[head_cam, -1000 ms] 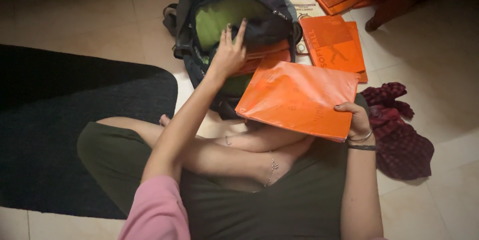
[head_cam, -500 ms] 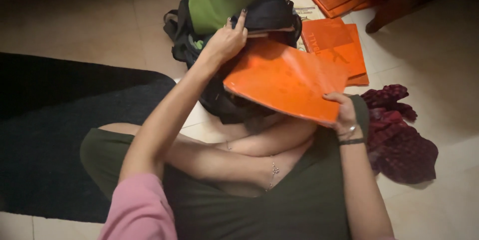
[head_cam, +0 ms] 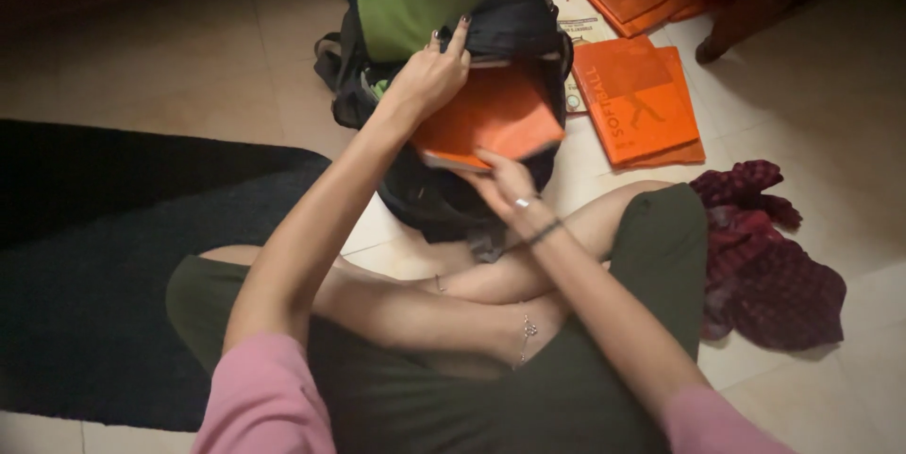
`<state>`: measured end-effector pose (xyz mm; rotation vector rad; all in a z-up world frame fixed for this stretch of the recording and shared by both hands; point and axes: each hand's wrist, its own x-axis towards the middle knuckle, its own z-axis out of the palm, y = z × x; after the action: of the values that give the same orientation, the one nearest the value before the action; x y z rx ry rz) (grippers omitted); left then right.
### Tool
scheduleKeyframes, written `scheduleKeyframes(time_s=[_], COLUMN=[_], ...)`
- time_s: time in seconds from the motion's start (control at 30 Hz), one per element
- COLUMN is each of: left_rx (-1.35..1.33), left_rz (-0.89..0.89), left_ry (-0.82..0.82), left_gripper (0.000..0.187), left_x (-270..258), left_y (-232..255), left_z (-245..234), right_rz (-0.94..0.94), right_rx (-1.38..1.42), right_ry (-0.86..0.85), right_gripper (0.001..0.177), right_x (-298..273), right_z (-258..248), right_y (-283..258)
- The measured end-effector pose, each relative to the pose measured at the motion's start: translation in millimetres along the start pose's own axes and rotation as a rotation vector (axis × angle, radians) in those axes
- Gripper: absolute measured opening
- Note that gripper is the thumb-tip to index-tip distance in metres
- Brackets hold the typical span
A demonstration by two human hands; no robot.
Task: Organizing notebooks and putting them into a backpack while sitting on the floor.
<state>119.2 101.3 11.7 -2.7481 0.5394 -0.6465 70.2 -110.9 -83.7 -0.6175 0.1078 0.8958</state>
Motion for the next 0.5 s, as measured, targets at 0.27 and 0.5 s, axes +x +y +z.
scheduleKeyframes(time_s=[0.27,0.5], left_rx=[0.087,-0.053], left_rz=[-0.006,-0.109], left_ry=[0.086,-0.050], left_gripper=[0.026,0.019], left_x=[-24,-55], left_y=[22,64], left_z=[-16,-9], right_rz=[-0.135,-0.046], right_rx=[-0.066,-0.168], right_ry=[-0.054,-0.165], right_gripper=[0.034,0.033], right_x=[202,114], right_z=[-57,-34], right_y=[93,56])
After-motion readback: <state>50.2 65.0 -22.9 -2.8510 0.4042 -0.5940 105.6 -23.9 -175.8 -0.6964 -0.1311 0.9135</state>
